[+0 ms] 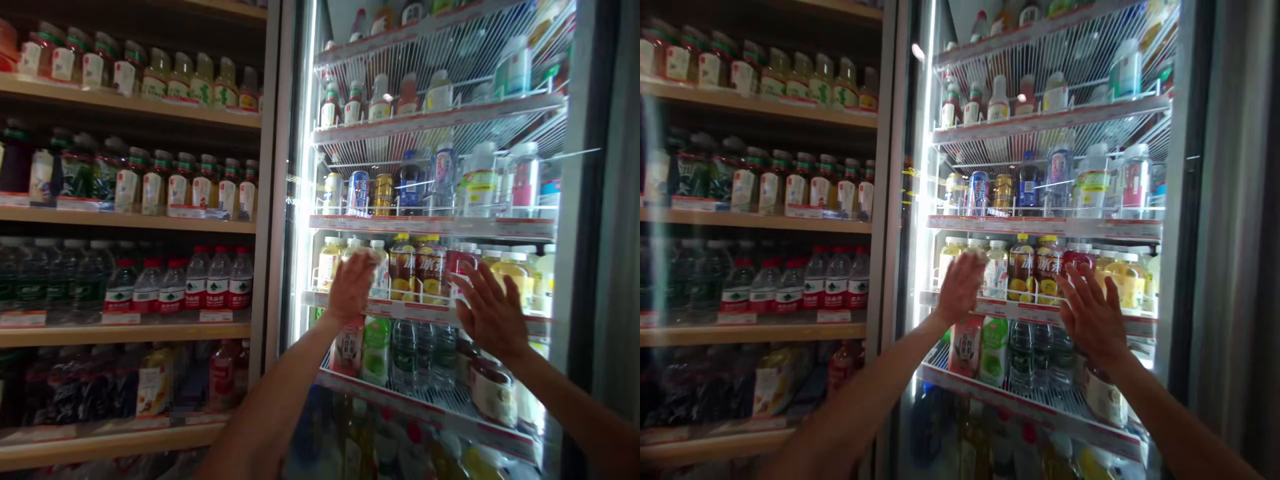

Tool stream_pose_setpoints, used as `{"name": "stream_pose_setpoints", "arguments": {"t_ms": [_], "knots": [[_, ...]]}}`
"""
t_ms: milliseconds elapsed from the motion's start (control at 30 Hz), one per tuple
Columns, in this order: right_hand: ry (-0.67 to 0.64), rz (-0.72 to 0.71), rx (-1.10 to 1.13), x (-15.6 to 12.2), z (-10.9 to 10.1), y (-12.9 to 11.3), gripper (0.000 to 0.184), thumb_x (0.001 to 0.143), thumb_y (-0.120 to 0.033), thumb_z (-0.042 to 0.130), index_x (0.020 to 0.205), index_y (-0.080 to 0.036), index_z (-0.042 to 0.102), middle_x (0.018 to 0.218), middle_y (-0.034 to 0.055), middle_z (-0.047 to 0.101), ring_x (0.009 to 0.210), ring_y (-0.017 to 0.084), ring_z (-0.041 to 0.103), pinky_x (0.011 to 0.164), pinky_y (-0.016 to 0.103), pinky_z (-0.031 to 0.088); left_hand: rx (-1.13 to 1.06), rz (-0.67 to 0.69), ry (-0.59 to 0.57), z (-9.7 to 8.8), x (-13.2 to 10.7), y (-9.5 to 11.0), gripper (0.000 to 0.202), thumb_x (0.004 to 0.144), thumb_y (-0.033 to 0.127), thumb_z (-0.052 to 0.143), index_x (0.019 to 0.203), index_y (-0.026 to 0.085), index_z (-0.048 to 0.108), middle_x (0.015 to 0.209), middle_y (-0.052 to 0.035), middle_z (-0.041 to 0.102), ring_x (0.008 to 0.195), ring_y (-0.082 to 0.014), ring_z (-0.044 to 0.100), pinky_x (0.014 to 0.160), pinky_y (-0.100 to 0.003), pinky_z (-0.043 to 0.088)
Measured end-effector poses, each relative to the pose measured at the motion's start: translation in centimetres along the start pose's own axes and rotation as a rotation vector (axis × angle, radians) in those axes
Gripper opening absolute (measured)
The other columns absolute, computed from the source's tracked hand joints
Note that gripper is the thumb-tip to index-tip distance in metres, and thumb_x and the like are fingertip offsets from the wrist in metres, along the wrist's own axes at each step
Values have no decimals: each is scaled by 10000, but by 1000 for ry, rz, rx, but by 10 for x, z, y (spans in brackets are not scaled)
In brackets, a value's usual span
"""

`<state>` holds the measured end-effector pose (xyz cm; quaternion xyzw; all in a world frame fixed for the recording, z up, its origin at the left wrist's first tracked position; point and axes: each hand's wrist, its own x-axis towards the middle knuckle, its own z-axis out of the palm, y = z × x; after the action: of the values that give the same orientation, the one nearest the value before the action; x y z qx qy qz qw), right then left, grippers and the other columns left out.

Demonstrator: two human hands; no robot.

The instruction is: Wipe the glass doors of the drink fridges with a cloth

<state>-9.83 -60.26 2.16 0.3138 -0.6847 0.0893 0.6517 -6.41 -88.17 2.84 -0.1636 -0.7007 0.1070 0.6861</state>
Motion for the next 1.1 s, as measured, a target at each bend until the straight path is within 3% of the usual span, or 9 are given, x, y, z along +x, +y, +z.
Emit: {"name": "stream_pose_setpoints", "arguments": {"t_ms": [67,133,200,300,333,533,733,933,1100], "knots": [[2,-3,-15,0,0,0,422,874,-301,396,1278,-192,453,1400,97,394,1334,253,282,1095,486,152,53,-411,157,-5,1,-20,461,897,245,315,1353,187,349,1464,-102,269,1382,-228,131,1098,-465,215],[0,-1,-30,0,1,0,435,869,-299,415,1290,-192,441,1408,96,383,1335,256,277,1094,487,152,90,-610,258,-5,2,-25,469,902,246,294,1362,159,328,1476,-132,220,1385,-247,107,1089,-498,212],[-5,-3,-29,0,2,0,453,867,-291,418,1311,-201,417,1419,89,367,1339,253,269,1096,485,144,67,-391,198,-2,2,-12,471,899,246,312,1365,177,323,1482,-108,216,1389,-227,86,1103,-472,200],[-8,-14,-11,0,2,2,492,868,-277,407,1356,-243,354,1439,65,334,1346,245,254,1099,477,130,-20,214,-10,1,-1,8,459,885,264,371,1344,260,354,1453,-24,312,1385,-165,117,1127,-387,179],[-8,-18,-6,-1,3,2,507,867,-276,407,1368,-258,332,1446,55,323,1348,242,248,1100,472,126,-24,258,-34,0,-2,6,451,884,267,377,1335,271,367,1436,-14,346,1382,-159,134,1128,-379,177],[9,-2,0,-1,3,1,516,870,-281,411,1376,-278,312,1460,36,296,1353,233,237,1108,468,114,143,-641,233,-9,1,-32,458,898,246,308,1346,161,351,1461,-133,264,1382,-235,138,1090,-473,218],[-4,-9,-1,-1,1,1,498,867,-261,424,1359,-256,347,1441,54,332,1342,242,265,1096,480,146,35,258,-66,-6,-9,0,439,881,270,373,1320,254,393,1440,-25,338,1378,-183,154,1114,-393,205],[10,-8,-6,0,2,1,503,865,-272,431,1360,-246,342,1439,70,333,1340,254,267,1090,495,151,113,-576,203,-6,12,-30,483,896,228,287,1373,153,308,1460,-141,260,1383,-235,128,1068,-485,253],[-10,-8,8,0,0,1,538,865,-266,443,1382,-297,297,1439,52,335,1338,256,272,1099,482,145,-10,255,-93,7,35,3,490,875,225,349,1363,269,325,1446,-19,324,1374,-179,175,1109,-419,216]]}}
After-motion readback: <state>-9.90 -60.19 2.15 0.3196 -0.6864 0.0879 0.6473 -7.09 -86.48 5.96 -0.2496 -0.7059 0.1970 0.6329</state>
